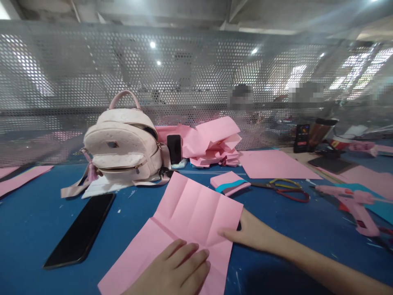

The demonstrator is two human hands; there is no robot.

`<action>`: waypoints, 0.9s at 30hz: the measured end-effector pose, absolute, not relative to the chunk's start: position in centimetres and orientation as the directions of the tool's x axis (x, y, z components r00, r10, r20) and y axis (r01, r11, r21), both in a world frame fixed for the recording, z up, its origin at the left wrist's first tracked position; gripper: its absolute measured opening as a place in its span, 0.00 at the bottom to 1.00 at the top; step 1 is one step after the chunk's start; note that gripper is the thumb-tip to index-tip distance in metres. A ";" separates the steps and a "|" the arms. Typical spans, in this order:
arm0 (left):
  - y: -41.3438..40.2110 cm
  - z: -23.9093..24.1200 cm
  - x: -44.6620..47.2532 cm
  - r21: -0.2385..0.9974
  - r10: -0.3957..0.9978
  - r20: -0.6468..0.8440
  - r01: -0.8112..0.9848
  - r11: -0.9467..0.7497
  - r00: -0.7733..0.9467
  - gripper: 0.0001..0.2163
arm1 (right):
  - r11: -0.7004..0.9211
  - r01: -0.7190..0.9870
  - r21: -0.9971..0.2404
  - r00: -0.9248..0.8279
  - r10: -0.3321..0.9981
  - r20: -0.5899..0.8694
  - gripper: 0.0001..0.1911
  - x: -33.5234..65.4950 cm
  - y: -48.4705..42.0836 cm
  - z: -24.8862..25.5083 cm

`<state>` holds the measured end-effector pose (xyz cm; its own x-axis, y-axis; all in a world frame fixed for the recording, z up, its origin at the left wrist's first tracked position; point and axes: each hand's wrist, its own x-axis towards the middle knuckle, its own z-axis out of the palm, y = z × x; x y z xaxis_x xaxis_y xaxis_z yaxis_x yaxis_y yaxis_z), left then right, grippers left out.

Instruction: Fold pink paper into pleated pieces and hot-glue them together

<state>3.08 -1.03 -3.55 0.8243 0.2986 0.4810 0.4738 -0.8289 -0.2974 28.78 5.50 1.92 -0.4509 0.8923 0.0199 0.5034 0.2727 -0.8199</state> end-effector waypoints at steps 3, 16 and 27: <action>-1.0 -3.0 3.1 -0.277 0.302 0.473 0.465 -0.841 0.828 0.16 | 0.273 0.503 -0.820 -0.406 0.912 0.055 0.21 29.3 6.6 3.5; -1.4 -1.3 2.8 -0.225 0.315 0.390 0.421 -0.879 0.865 0.22 | 0.495 0.675 -0.547 -0.510 0.849 0.139 0.06 29.9 6.7 6.7; -1.5 0.0 2.4 0.077 0.449 0.390 0.457 -0.886 0.804 0.20 | 0.220 0.689 -0.691 -0.364 0.929 -0.068 0.32 29.4 5.2 4.0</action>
